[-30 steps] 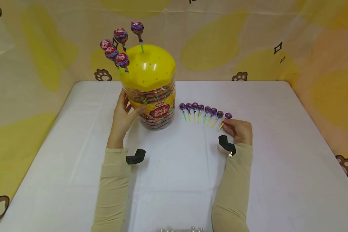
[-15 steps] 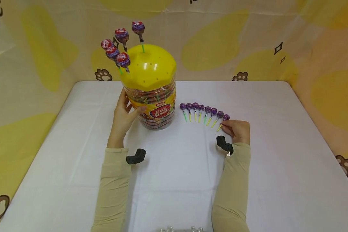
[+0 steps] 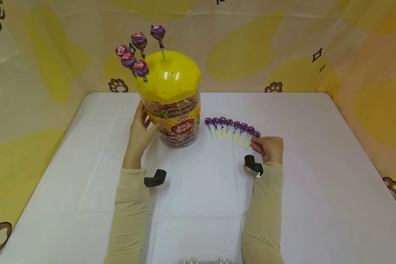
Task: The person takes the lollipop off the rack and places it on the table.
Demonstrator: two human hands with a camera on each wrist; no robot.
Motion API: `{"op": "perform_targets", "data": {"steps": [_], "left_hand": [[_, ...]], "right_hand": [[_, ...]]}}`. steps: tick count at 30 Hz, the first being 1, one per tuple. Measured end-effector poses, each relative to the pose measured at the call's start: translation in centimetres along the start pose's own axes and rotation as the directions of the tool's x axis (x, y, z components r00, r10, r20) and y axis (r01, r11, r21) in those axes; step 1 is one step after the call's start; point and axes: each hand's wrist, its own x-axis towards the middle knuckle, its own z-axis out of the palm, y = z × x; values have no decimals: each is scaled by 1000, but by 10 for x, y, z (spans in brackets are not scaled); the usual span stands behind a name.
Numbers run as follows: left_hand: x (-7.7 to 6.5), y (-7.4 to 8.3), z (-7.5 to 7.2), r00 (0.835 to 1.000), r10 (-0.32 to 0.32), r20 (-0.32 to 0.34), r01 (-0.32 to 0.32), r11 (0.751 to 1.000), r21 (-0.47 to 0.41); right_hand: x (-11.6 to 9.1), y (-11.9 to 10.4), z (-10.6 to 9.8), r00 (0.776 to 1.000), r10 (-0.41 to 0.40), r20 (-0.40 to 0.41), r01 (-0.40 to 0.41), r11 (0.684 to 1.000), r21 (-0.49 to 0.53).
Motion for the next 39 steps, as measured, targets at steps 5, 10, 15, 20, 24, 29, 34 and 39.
{"op": "perform_targets", "data": {"steps": [5,10,15,20,24,29,34,39], "left_hand": [[0,-1,0,1000,5,-1,-5,1000,-6],[0,0,0,1000,6,-1,-6,1000,-6],[0,0,0,1000,-1,-1,1,1000,-6],[1,-1,0,1000,-4,0,4,1000,-5],[1,-1,0,1000,-4,0,4,1000,-5],[2,1,-3,1000,-1,-5,1,1000,1],[1,0,-4,1000,1,-5,-1,1000,2],[-1,-2,-3,1000,-10,9,10,1000,-1]], "right_hand": [[-1,0,2,1000,-17,-5,17,997,-72],[-1,-1,2,1000,-13,0,13,990,-141],[-4,-1,0,999,-24,22,28,984,-176],[-8,-5,-2,994,-70,79,87,968,-235],[-12,-8,0,983,-135,127,165,949,-270],[-19,-19,15,952,-240,187,276,941,-194],[-33,-30,40,885,-426,188,450,886,-110],[-50,-42,72,784,-588,198,599,801,9]]}}
